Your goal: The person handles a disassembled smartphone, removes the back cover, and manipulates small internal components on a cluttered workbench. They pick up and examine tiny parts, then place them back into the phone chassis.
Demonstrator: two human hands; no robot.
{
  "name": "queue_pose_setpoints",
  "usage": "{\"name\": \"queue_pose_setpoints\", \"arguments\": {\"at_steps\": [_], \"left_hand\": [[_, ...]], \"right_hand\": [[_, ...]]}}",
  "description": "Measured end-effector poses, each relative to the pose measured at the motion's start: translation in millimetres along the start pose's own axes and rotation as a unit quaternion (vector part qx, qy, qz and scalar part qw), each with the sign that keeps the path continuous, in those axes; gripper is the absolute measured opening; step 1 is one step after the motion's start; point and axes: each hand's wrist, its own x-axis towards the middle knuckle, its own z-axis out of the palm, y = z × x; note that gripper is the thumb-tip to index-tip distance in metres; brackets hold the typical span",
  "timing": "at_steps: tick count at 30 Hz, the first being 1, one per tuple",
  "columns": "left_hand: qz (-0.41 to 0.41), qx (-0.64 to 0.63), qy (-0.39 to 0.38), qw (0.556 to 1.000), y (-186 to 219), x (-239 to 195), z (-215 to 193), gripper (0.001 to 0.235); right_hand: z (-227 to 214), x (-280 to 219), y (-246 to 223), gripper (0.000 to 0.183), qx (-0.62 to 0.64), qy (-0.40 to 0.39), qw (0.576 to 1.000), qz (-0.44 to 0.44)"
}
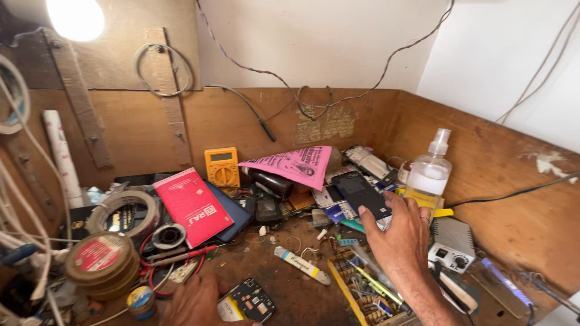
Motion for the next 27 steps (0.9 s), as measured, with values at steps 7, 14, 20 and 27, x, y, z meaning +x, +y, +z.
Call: {"name": "queue_pose_setpoints", "arguments": {"at_steps": [7, 14, 20, 27], "left_hand": [[-0.052, -0.012, 0.045, 0.998, -21.4, 37.7, 36.3, 0.052], [-0.040, 0.041, -0.007, 0.998, -16.8, 60.2, 35.9, 0.064], [-0.093, 0.046, -0.002, 0.995, 11.3, 18.9, 12.0, 0.085], [0.033, -0.099, 0.030, 0.994, 17.7, -34.7, -25.1, 0.105]], "right_hand": [[-2.2, 8.7, 23.0, 0.056, -0.003, -0.012, 0.998, 0.057], [-7.2, 0.0, 8.2, 0.056, 0.017, -0.025, 0.999, 0.046], [-10.8, -26.4, -22.6, 0.051, 0.050, -0.029, 0.998, 0.016], [-2.9, -65.8, -55.6, 0.045, 0.139, -0.015, 0.987, -0.082]]}}
